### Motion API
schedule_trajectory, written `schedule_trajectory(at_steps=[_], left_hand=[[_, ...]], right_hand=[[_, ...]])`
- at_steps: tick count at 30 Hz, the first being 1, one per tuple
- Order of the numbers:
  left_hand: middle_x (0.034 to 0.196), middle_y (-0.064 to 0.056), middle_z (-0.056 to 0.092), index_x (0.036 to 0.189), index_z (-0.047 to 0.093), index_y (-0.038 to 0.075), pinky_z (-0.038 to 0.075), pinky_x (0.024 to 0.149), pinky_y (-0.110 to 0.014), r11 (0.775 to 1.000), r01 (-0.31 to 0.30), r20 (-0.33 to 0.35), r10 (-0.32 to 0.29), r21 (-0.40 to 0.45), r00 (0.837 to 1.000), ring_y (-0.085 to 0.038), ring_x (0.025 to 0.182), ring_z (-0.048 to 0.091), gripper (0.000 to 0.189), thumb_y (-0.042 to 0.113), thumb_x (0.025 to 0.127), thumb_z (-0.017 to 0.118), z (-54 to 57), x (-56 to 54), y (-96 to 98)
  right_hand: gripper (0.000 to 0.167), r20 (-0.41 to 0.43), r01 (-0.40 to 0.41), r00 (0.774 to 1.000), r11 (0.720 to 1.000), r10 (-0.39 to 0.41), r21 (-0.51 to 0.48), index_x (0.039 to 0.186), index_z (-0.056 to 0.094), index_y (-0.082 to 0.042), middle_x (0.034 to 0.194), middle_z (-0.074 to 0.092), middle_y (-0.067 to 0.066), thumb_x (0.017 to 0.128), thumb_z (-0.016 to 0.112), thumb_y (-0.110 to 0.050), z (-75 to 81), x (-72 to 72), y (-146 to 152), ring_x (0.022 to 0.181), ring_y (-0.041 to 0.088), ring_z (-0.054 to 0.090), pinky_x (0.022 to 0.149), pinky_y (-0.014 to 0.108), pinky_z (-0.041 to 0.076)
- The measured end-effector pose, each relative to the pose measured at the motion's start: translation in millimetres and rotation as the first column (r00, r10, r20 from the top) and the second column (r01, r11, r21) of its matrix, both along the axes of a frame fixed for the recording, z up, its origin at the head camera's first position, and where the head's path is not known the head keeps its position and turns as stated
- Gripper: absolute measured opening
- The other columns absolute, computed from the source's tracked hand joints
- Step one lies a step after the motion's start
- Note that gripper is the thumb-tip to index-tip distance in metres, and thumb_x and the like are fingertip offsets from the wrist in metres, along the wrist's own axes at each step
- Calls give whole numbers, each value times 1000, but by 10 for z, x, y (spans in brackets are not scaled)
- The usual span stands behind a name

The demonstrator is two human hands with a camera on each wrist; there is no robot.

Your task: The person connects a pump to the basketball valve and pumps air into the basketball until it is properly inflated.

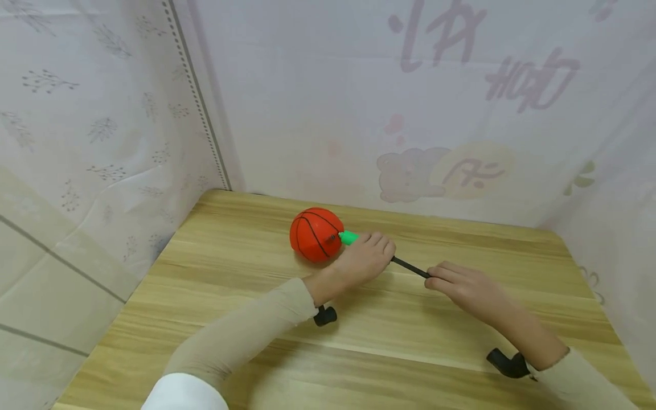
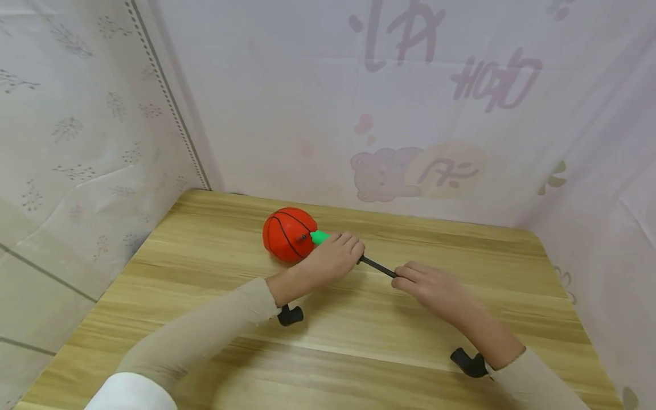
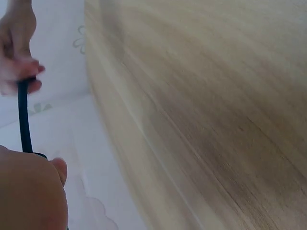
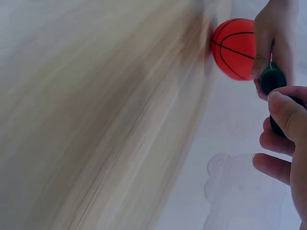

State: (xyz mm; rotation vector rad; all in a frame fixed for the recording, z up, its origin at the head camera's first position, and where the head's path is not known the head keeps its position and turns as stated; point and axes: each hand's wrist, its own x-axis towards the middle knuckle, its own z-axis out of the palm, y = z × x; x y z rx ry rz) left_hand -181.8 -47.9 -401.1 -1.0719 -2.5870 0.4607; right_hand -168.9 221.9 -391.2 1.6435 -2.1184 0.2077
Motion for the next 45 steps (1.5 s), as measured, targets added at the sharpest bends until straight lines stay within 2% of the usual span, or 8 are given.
schedule_trajectory(at_steps=[7,11,16,22,25,29,38,45], left_hand=[[114,0,58,118,55,12,44,98,-30,1000,21,7,-21,1,1000,-17,109,54,14,17,109,45,-5,12,29],[114,0,57,118,55,12,44,98,-29,999,42,15,-42,9,999,-17,108,53,14,18,110,45,-12,9,11],[115,0,57,119,54,12,44,102,-30,999,34,65,-36,31,997,-17,111,52,13,17,109,47,13,-10,-52],[116,-1,57,121,53,10,43,105,-30,999,25,106,-28,28,994,-18,113,52,14,11,107,49,70,-26,-128],[116,-2,57,120,53,10,43,105,-30,999,23,88,-26,26,996,-18,113,52,14,9,107,49,74,-33,-136],[112,-1,58,115,53,11,44,100,-29,999,28,29,-28,22,999,-18,110,54,12,9,108,44,32,-48,-93],[115,-1,59,116,55,11,46,96,-29,1000,9,-25,-9,9,1000,-17,109,54,13,16,109,45,-13,-28,1],[118,-1,59,119,56,11,46,97,-29,1000,17,-6,-17,-1,1000,-17,111,54,16,18,110,44,-30,3,51]], right_hand=[[47,5,-20,1000,999,20,-30,99,67,-8,100,66,2,113,23,-18,-59,-163,-353,89,16,62,74,24,54],[47,-1,-36,999,998,36,-52,97,67,-8,99,66,2,113,24,-16,-76,-193,-431,88,16,63,71,23,53],[42,-9,-46,999,996,45,-77,97,65,-7,98,66,3,113,27,-16,-85,-146,-312,85,17,63,67,25,53],[42,-12,-33,999,997,32,-68,99,65,-7,101,66,4,113,27,-15,-68,-16,30,86,18,63,72,28,54],[43,-13,-20,1000,998,19,-59,100,66,-7,102,67,5,113,26,-14,-51,25,150,89,19,64,76,30,55],[44,-17,-1,1000,999,0,-41,101,66,-8,104,67,5,113,24,-14,-38,33,182,91,18,64,77,29,55],[47,-15,-21,1000,999,21,-26,101,66,-6,102,66,4,113,21,-16,-48,-108,-158,88,18,62,71,27,54],[46,-7,-38,999,998,38,-46,97,66,-8,99,66,2,112,24,-15,-77,-208,-404,87,16,62,71,24,53]])
